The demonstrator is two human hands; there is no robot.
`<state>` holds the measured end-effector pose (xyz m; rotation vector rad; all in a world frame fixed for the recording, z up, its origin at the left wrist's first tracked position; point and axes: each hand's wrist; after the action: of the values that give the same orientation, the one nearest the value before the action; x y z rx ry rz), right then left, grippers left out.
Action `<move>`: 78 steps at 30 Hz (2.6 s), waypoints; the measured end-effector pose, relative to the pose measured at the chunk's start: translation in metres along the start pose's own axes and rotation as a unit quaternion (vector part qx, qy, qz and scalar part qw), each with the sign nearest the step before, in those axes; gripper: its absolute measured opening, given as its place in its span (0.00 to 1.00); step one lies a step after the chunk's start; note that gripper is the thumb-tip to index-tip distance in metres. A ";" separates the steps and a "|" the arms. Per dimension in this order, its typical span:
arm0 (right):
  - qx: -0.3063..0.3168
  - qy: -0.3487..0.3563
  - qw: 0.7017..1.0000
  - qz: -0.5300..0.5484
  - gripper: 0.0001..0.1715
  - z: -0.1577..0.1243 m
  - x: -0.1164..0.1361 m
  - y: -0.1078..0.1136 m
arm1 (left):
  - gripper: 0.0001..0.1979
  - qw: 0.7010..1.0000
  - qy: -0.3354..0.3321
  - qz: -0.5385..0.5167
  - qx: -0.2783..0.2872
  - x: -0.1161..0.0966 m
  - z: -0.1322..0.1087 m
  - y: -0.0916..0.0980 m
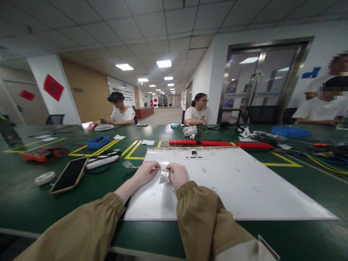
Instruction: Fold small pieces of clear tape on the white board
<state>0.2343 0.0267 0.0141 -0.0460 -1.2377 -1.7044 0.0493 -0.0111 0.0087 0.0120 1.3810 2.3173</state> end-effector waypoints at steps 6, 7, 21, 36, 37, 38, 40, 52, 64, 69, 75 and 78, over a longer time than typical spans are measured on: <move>-0.022 -0.026 0.997 -0.066 0.12 0.001 -0.003 -0.001 | 0.09 1.000 -0.025 -0.015 0.010 -0.002 -0.002 0.001; -0.025 -0.036 0.996 -0.077 0.12 0.001 -0.004 -0.001 | 0.09 0.999 -0.026 -0.018 0.010 -0.003 -0.002 0.001; -0.021 -0.080 0.993 -0.083 0.09 0.003 -0.006 0.003 | 0.11 0.999 -0.028 -0.028 0.027 -0.006 -0.003 0.002; -0.001 -0.077 0.994 -0.080 0.10 0.003 -0.008 0.001 | 0.09 1.000 -0.024 -0.008 -0.005 -0.007 -0.002 0.003; -0.004 -0.075 0.994 -0.081 0.10 0.003 -0.007 0.001 | 0.09 1.000 -0.022 -0.009 -0.010 -0.008 -0.002 0.004; -0.007 -0.073 0.994 -0.082 0.10 0.003 -0.007 0.001 | 0.09 1.000 -0.020 -0.011 -0.015 -0.008 -0.002 0.004; -0.008 -0.073 0.994 -0.082 0.10 0.003 -0.006 0.001 | 0.08 0.999 -0.016 -0.015 -0.023 -0.009 -0.002 0.005; 0.008 -0.079 0.995 -0.064 0.10 0.001 0.000 0.004 | 0.10 1.000 0.021 0.002 -0.003 -0.010 -0.003 0.005; 0.053 0.013 0.986 -0.160 0.21 0.008 -0.002 0.021 | 0.22 0.997 0.053 0.022 0.060 -0.016 -0.003 0.012; -0.096 0.074 0.991 -0.057 0.19 0.018 -0.005 0.052 | 0.24 0.994 0.078 -0.021 0.075 -0.015 -0.001 0.013; -0.236 0.112 0.952 0.162 0.09 0.009 0.045 0.090 | 0.21 0.994 0.071 -0.016 0.077 -0.012 -0.002 0.010; -0.249 0.176 0.908 0.287 0.10 -0.013 0.088 0.112 | 0.12 0.997 0.040 -0.004 0.065 -0.010 -0.002 0.008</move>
<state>0.2757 -0.0414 0.1334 -0.3589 -0.4297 -1.3772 0.0546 -0.0196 0.0168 -0.0474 1.5652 2.2400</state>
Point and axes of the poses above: each hand's wrist, its own z-axis towards the middle knuckle, its own y-axis out of the back of the hand, x = y × z, and after that the axes turned 2 degrees about z, right-handed
